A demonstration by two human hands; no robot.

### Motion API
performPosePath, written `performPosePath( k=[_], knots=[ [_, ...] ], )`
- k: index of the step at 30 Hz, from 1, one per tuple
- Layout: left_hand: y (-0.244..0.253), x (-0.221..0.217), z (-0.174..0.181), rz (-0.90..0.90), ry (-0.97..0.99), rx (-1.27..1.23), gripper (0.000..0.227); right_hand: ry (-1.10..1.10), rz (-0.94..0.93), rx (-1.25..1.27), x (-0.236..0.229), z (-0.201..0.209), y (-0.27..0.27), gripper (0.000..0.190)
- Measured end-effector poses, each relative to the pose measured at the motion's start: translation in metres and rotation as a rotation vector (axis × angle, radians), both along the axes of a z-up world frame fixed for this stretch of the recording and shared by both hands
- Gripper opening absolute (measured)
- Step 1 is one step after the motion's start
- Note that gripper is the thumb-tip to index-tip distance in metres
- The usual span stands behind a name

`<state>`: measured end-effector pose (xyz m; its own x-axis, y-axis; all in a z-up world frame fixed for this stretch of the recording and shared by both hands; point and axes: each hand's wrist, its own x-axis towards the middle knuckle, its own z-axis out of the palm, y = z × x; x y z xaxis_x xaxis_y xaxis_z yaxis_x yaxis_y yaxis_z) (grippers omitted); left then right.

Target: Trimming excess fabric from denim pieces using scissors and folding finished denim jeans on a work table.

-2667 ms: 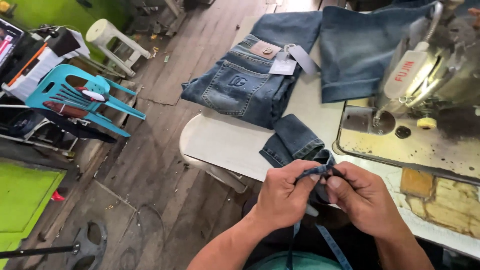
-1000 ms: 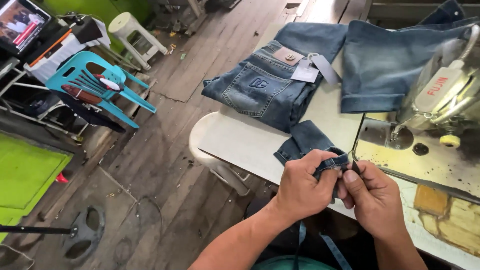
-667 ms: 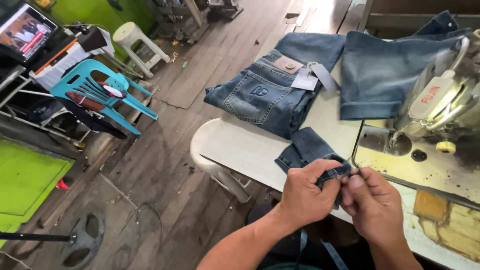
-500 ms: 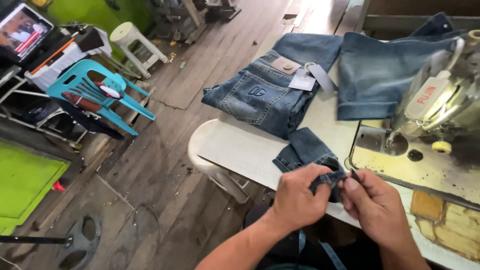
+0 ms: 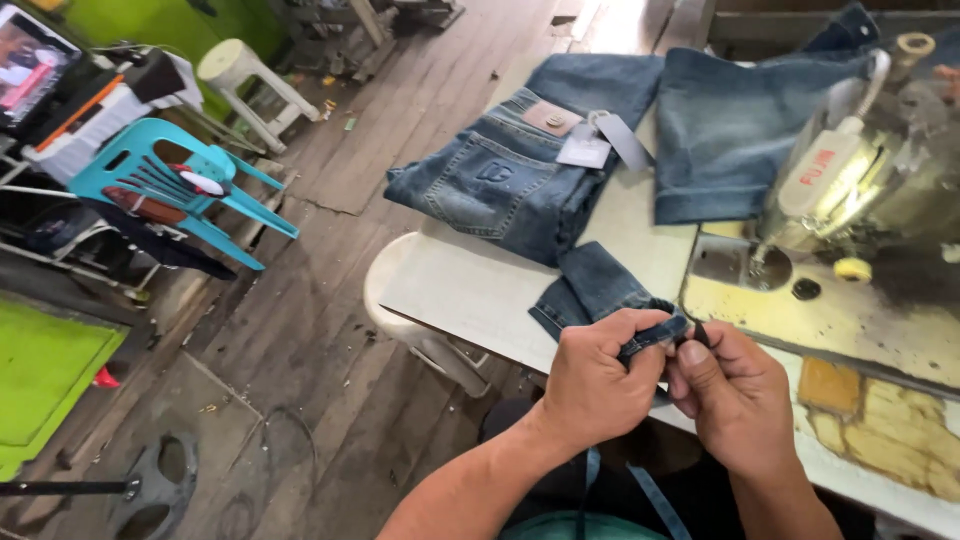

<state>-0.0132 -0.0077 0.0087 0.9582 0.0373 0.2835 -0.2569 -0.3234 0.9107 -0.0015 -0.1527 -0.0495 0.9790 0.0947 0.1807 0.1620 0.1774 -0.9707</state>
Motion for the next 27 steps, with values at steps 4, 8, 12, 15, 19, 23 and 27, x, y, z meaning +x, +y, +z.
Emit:
performPosePath(
  k=[4,8,12,15,19,23,27],
  knots=[
    [0.005,-0.006,-0.008,-0.048,-0.187,0.06,0.018,-0.018,0.106,0.025,-0.003,0.009,-0.007,0.019],
    [0.008,-0.003,-0.011,-0.007,-0.031,-0.005,0.017,-0.086,0.17,-0.083,0.004,0.02,-0.004,0.025],
    [0.0,-0.005,-0.007,0.068,0.003,-0.135,0.02,-0.141,0.099,-0.134,0.0,0.032,0.003,0.027],
    [-0.001,-0.002,-0.009,0.083,-0.06,-0.2,0.016,-0.15,0.086,0.0,0.002,0.024,0.004,0.021],
    [0.001,-0.003,-0.013,0.094,-0.153,-0.083,0.014,-0.102,0.078,0.023,0.0,0.017,-0.001,0.02],
    [0.007,0.002,-0.022,0.099,-0.193,-0.041,0.015,-0.081,0.082,0.04,0.003,0.014,0.002,0.021],
    [0.017,0.001,-0.007,0.032,-0.175,-0.072,0.011,-0.135,0.065,-0.162,0.0,0.028,0.002,0.019]
  ],
)
